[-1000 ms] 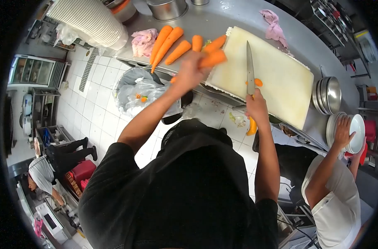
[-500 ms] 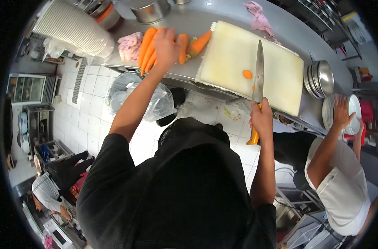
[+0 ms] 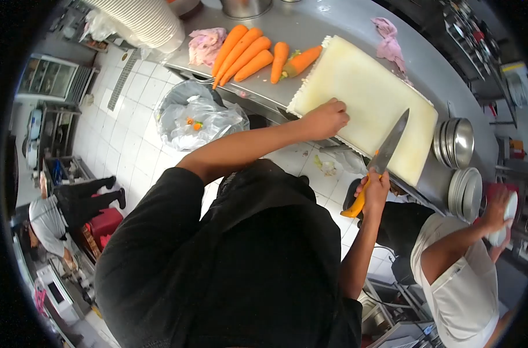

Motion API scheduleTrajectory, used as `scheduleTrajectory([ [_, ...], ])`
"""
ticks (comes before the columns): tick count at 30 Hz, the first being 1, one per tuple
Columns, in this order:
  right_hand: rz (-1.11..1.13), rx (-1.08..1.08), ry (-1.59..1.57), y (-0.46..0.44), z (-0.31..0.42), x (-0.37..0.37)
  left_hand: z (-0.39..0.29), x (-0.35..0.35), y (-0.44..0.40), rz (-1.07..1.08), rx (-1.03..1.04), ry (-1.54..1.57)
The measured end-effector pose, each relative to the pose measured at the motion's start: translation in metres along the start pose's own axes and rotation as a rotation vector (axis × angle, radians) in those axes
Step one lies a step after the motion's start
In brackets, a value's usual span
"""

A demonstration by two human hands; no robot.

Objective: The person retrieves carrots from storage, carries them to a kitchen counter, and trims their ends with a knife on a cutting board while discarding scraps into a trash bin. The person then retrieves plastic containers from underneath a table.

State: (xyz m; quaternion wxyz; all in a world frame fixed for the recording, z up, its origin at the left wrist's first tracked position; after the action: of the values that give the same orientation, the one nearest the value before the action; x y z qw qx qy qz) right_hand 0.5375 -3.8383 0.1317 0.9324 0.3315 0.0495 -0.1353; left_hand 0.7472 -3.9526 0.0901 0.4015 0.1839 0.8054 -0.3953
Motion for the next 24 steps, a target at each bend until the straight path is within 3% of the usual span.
scheduleTrajectory([
  [3,0.024,0.024,-0.003,-0.003,0.003,0.008,-0.011,-0.063,0.060,-0.307,-0.230,0.152],
  [8,0.076,0.023,-0.025,-0.018,0.004,0.023,0.024,-0.125,0.212,-0.421,-0.703,-0.129],
  [9,0.076,0.010,-0.025,-0.020,0.005,0.026,0.042,-0.127,0.254,-0.394,-0.825,-0.156],
  [11,0.090,-0.003,-0.013,-0.019,0.007,0.033,0.050,-0.138,0.295,-0.327,-1.039,-0.566],
  [12,0.089,-0.014,-0.014,-0.018,0.009,0.035,0.057,-0.143,0.308,-0.260,-1.172,-0.518],
  [14,0.070,-0.009,0.003,-0.015,0.013,0.038,0.050,-0.162,0.285,-0.411,-1.173,-0.368],
  [17,0.048,-0.010,0.004,-0.010,0.012,0.039,0.044,-0.174,0.208,-0.563,-0.786,-0.341],
  [21,0.029,-0.041,0.023,0.003,0.012,0.041,0.042,-0.169,0.106,-0.433,-0.514,-0.239],
  [24,0.009,-0.070,0.028,0.018,0.011,0.039,0.058,-0.145,0.071,-0.227,-0.682,-0.227],
])
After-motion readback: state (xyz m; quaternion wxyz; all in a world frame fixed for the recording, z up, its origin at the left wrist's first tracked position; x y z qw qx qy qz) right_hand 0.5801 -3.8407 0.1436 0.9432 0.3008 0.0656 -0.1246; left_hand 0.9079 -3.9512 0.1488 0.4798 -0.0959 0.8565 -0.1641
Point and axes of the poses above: each hand's wrist, its own y-axis away from the middle knuckle, its own x-axis out of the palm, z = x × y, the point moved 2 cm from there along -y, towards the middle knuckle, and after that the axes turned 8 degrees about x, right-handed, at the moved point
